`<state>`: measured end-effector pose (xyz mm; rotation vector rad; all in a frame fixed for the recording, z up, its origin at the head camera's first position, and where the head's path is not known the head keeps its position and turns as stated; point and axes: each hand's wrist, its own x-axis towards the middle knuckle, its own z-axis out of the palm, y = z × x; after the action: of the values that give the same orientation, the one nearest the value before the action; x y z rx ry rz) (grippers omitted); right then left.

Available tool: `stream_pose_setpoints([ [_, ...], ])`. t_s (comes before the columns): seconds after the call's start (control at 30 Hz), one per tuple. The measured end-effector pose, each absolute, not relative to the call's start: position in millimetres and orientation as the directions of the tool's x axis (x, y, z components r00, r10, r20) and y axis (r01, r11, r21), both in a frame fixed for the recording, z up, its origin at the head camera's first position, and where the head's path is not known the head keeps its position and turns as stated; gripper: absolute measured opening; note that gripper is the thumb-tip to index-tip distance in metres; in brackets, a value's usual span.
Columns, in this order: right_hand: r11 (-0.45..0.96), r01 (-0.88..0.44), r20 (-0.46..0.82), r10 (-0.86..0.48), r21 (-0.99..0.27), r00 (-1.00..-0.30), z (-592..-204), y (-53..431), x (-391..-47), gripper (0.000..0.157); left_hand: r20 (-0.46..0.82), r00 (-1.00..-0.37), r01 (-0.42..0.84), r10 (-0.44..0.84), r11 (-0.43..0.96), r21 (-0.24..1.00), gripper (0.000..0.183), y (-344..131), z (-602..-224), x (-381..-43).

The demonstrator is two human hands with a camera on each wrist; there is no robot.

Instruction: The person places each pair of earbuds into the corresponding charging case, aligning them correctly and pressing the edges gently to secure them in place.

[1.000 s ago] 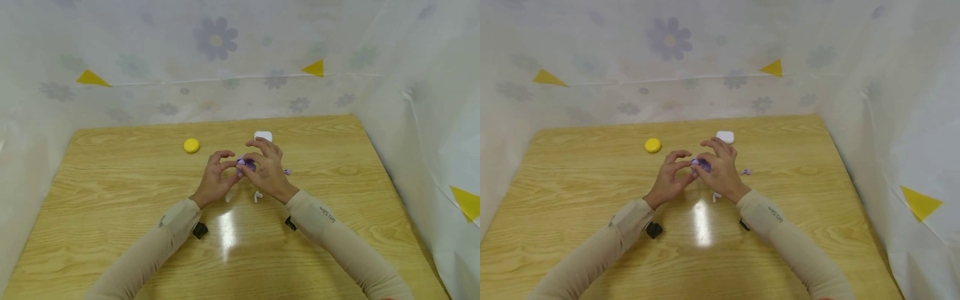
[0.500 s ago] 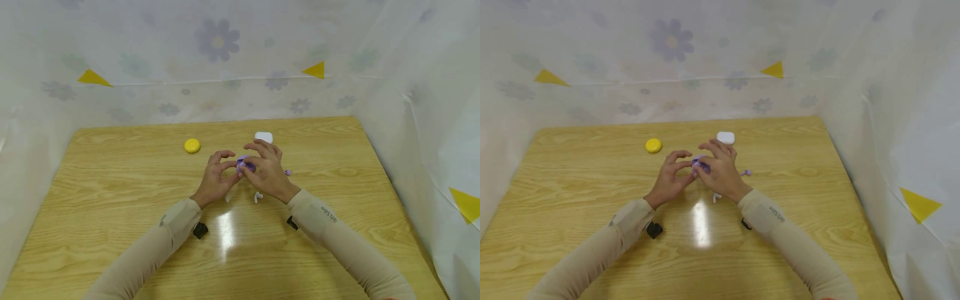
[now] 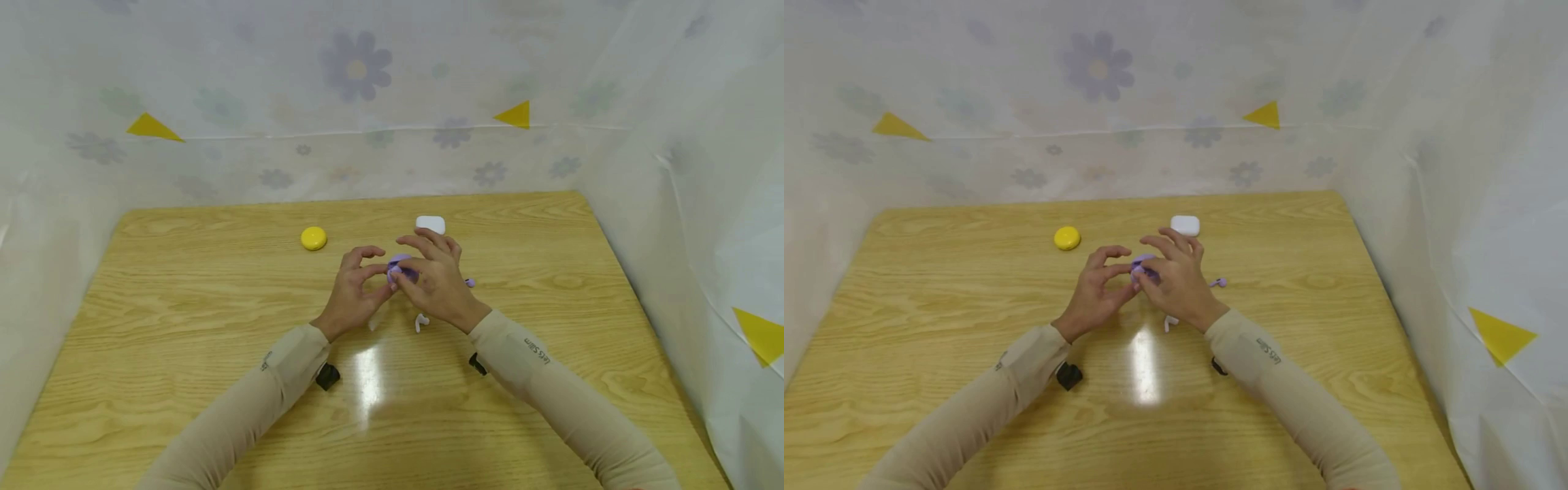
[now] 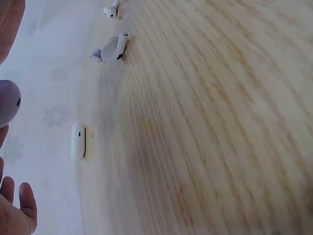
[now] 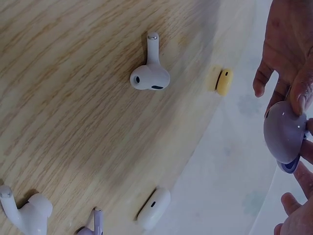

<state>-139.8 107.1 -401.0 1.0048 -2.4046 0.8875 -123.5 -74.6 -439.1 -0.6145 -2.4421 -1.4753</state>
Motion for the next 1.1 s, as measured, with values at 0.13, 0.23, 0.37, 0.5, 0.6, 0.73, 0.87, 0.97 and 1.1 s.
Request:
stream_pose_setpoints([
  [0.13,0.546,-0.738,0.561,-0.492,-0.396,-0.665,-400.5,107.3,-139.8,0.008,0.403,-0.883,0.469,0.239,0.413,0.781,0.024,-74.7,-439.1,-124.0],
  [0.23,0.544,-0.738,0.564,-0.490,-0.398,-0.665,-400.1,107.3,-139.8,0.007,0.409,-0.879,0.476,0.244,0.408,0.779,0.024,-74.7,-439.3,-124.3],
  [0.37,0.538,-0.737,0.558,-0.491,-0.409,-0.669,-399.8,107.2,-140.0,0.009,0.412,-0.878,0.479,0.245,0.405,0.779,0.024,-74.9,-439.3,-124.5],
  [0.5,0.538,-0.731,0.548,-0.491,-0.421,-0.677,-399.9,107.4,-140.0,0.009,0.425,-0.872,0.489,0.242,0.403,0.774,0.024,-75.0,-439.6,-124.8],
  [0.6,0.537,-0.724,0.541,-0.488,-0.433,-0.685,-399.6,107.5,-139.7,0.009,0.433,-0.869,0.495,0.241,0.406,0.768,0.024,-75.0,-440.2,-125.2],
  [0.73,0.537,-0.709,0.524,-0.482,-0.457,-0.702,-399.8,107.5,-139.6,0.009,0.430,-0.870,0.492,0.240,0.413,0.766,0.023,-74.9,-441.3,-125.6],
  [0.87,0.538,-0.694,0.502,-0.481,-0.479,-0.719,-400.7,107.7,-139.3,0.009,0.423,-0.874,0.486,0.240,0.417,0.768,0.022,-74.7,-442.4,-125.5],
  [0.97,0.534,-0.695,0.503,-0.481,-0.482,-0.718,-401.7,108.0,-139.4,0.010,0.422,-0.875,0.484,0.238,0.412,0.772,0.022,-74.3,-442.8,-124.9],
  [1.1,0.523,-0.709,0.523,-0.481,-0.473,-0.704,-404.4,108.6,-140.1,0.011,0.427,-0.874,0.486,0.233,0.407,0.773,0.022,-73.6,-444.1,-124.1],
])
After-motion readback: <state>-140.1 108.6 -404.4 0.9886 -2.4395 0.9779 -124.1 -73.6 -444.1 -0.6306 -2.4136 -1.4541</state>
